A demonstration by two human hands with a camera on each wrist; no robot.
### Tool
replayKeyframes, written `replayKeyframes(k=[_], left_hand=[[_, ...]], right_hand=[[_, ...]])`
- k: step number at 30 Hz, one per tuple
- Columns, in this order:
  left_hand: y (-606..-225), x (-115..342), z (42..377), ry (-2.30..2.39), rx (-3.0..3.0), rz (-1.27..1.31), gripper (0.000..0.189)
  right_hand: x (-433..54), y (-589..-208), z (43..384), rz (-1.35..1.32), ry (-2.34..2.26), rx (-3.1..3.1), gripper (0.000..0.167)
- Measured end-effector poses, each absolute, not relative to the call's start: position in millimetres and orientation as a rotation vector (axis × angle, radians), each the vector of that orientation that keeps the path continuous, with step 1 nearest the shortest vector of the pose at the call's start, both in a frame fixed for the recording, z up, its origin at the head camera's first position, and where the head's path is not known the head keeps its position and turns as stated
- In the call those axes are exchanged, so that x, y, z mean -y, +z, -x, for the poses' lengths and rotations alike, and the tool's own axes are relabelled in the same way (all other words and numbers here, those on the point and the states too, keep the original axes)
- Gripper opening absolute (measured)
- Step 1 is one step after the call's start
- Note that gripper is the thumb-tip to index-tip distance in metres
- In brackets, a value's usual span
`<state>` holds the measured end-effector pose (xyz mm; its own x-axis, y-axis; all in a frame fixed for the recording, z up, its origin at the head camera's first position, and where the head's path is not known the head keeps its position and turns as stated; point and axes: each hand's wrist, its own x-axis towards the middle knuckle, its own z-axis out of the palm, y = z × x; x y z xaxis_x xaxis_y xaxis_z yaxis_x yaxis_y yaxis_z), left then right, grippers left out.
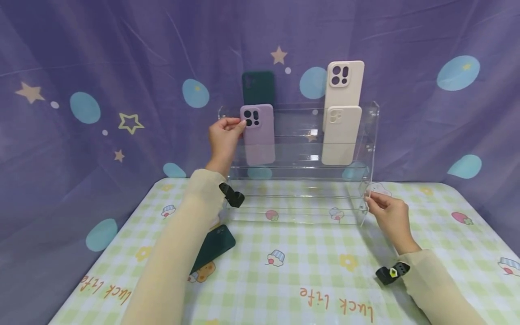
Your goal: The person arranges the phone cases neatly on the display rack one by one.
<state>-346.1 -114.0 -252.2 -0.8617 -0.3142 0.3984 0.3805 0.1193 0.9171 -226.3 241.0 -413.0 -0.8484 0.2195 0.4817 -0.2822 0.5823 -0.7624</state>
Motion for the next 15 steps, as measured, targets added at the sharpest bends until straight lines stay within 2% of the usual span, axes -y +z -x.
replayKeyframes(k=[15], left_hand=[[-251.3, 122.1, 341.2, -1.485, 2.017, 0.164, 0.023]], right_hand=[[-239.7, -412.7, 224.8, -0.038, 1.225, 2.278, 0.026]])
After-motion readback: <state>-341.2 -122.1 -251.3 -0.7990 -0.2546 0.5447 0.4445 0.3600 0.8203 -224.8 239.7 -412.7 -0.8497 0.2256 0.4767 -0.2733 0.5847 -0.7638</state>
